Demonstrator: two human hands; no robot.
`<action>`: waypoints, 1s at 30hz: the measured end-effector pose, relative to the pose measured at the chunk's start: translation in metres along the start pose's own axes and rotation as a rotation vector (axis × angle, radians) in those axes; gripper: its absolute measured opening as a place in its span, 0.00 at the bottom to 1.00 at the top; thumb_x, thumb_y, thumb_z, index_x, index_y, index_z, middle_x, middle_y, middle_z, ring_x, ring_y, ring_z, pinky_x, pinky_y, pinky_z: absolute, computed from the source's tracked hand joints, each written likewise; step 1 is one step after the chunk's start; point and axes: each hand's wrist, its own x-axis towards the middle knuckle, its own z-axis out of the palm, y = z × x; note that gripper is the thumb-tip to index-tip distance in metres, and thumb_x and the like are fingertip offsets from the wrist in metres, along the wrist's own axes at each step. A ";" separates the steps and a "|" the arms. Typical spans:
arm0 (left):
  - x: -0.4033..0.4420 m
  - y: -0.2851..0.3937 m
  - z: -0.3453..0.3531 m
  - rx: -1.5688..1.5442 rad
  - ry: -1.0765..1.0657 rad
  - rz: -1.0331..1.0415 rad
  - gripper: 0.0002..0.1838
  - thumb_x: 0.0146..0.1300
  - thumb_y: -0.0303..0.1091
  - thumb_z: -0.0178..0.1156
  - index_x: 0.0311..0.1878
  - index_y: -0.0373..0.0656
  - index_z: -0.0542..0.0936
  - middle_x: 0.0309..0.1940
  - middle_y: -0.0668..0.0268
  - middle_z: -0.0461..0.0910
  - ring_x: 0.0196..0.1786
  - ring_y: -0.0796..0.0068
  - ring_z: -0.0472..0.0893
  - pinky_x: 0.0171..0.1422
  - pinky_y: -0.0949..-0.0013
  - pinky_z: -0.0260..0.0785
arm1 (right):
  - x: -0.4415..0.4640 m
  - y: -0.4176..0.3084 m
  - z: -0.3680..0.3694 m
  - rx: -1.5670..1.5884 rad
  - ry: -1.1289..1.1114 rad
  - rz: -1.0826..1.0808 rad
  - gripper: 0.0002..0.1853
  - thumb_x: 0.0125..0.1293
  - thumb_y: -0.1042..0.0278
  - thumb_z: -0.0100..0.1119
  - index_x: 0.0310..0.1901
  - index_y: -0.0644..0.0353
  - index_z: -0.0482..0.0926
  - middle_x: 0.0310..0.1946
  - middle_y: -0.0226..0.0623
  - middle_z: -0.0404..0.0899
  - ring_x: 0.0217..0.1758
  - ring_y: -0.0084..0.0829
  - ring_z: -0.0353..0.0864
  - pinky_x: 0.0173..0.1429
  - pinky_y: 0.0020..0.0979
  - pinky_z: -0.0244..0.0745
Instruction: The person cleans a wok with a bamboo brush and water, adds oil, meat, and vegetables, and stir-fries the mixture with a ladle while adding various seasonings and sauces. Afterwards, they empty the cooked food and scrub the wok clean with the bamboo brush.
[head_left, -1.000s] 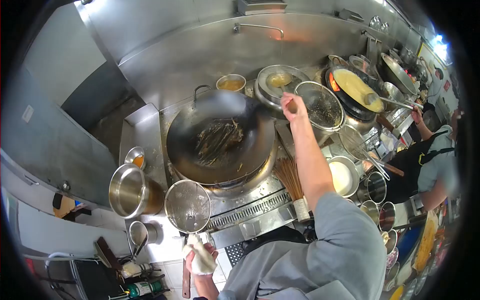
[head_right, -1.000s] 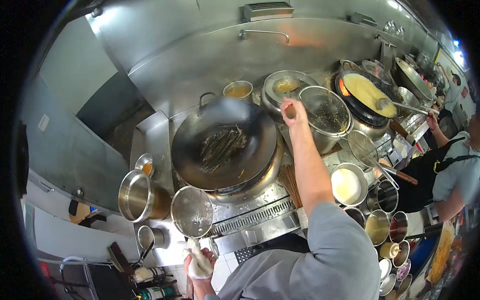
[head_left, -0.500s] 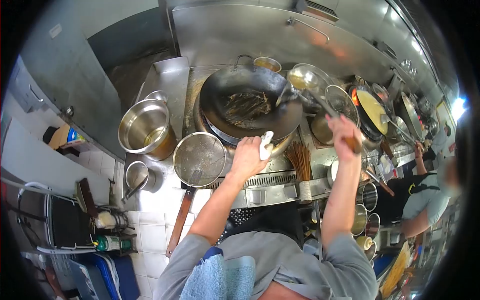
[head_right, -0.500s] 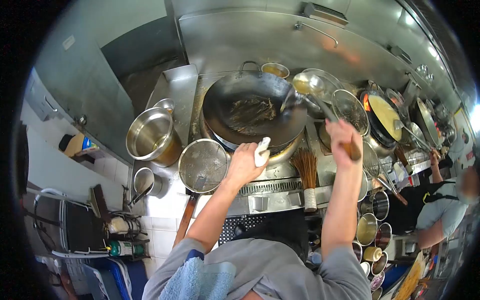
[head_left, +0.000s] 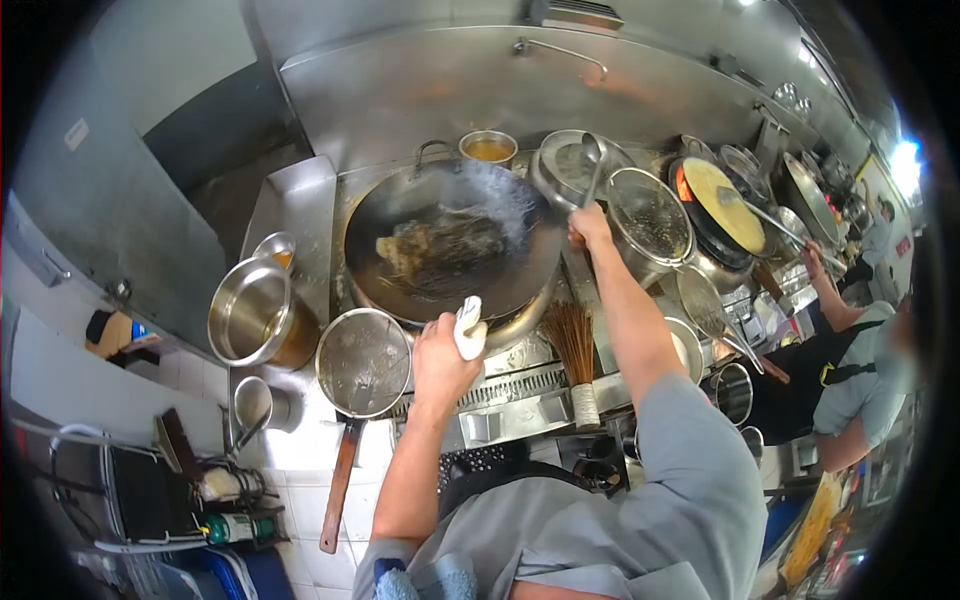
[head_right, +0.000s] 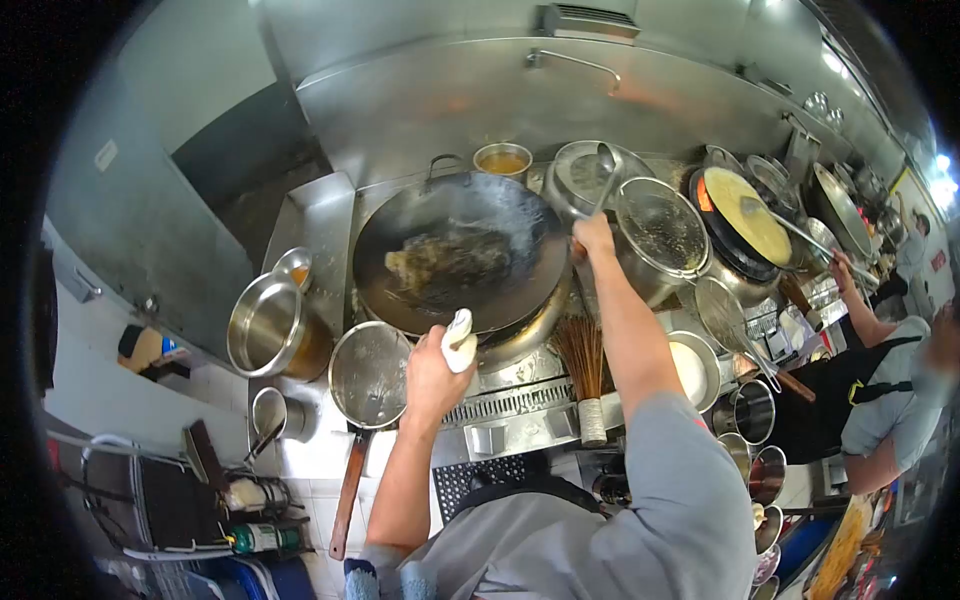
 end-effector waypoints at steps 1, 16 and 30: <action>0.000 0.002 0.000 -0.002 0.004 -0.001 0.16 0.52 0.37 0.66 0.37 0.38 0.73 0.33 0.49 0.79 0.42 0.47 0.78 0.50 0.50 0.69 | 0.002 -0.016 -0.001 0.097 -0.088 -0.005 0.11 0.52 0.69 0.60 0.37 0.64 0.79 0.17 0.38 0.77 0.21 0.30 0.76 0.27 0.43 0.72; 0.015 -0.003 -0.018 -0.279 -0.144 0.044 0.23 0.59 0.44 0.64 0.49 0.35 0.77 0.36 0.49 0.81 0.46 0.52 0.81 0.52 0.55 0.71 | -0.192 -0.142 -0.091 2.129 -0.810 0.505 0.07 0.66 0.83 0.47 0.34 0.68 0.59 0.29 0.36 0.64 0.23 0.25 0.71 0.26 0.21 0.78; 0.048 0.004 -0.005 -2.378 -0.900 -0.660 0.29 0.61 0.54 0.58 0.51 0.34 0.76 0.66 0.38 0.59 0.74 0.42 0.53 0.79 0.46 0.43 | -0.376 -0.118 0.001 1.292 -0.646 0.212 0.23 0.71 0.47 0.51 0.44 0.64 0.80 0.30 0.38 0.82 0.30 0.29 0.83 0.29 0.30 0.79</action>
